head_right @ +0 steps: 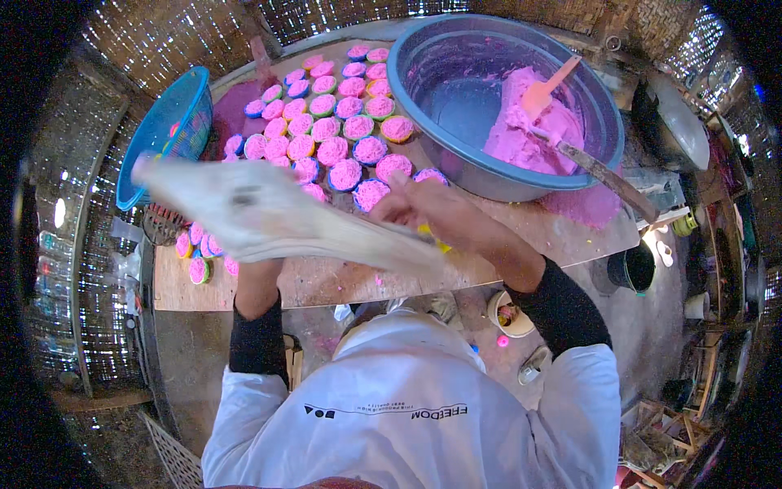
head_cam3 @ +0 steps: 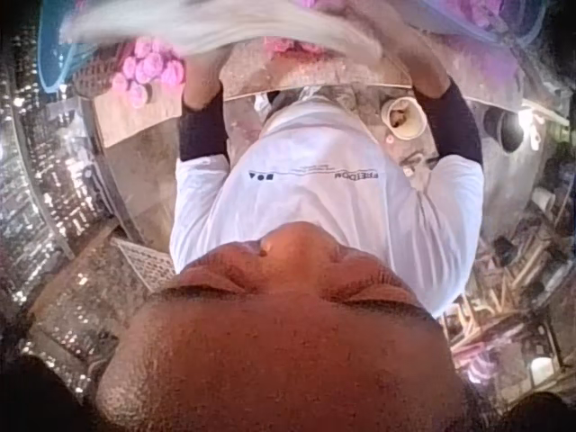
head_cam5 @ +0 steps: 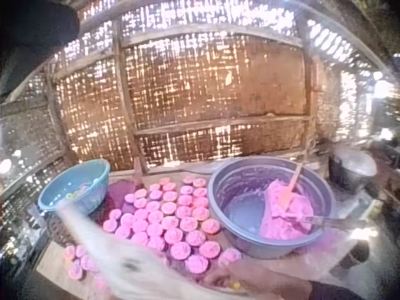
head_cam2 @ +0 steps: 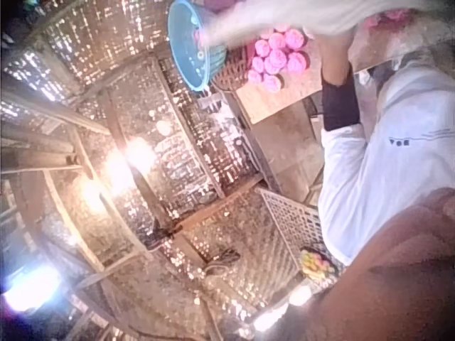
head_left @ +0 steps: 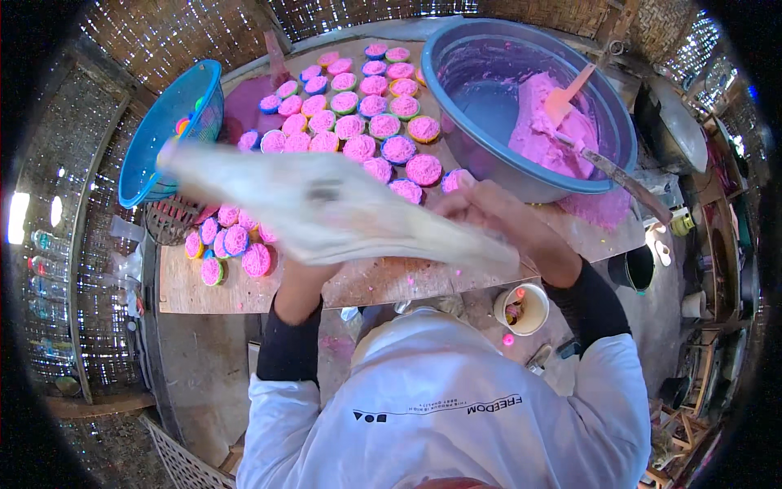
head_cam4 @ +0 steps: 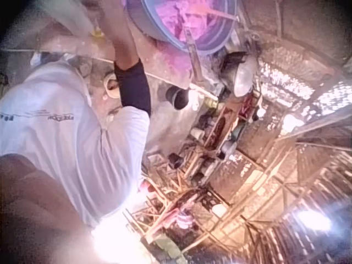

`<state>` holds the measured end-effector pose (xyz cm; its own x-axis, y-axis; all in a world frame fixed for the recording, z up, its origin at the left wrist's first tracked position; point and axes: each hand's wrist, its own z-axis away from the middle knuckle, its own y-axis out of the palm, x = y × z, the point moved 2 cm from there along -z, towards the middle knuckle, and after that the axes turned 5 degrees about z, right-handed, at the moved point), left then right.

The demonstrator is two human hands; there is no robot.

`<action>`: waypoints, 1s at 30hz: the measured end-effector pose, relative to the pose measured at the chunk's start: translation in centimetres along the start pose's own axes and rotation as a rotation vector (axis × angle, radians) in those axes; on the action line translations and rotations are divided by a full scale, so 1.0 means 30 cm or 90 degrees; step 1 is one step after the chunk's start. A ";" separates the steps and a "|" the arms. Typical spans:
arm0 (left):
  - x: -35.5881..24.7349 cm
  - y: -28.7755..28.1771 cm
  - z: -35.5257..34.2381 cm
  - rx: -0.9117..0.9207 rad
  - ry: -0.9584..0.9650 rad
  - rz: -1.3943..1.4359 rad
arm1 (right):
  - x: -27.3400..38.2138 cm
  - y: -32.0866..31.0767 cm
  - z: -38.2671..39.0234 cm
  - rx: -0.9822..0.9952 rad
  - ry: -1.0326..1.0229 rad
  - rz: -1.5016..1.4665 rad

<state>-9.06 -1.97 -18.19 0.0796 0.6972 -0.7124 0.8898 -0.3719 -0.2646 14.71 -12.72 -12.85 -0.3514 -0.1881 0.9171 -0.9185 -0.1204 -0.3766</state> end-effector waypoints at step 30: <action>-0.077 -0.169 0.088 -0.316 -0.088 -0.270 | -0.261 0.211 -0.089 -0.073 -0.021 0.593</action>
<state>-14.94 -3.32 -16.93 -0.3517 0.6242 -0.6976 0.9352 0.2666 -0.2329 11.17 -9.39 -22.06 -0.9502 -0.1878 0.2485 -0.2832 0.1883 -0.9404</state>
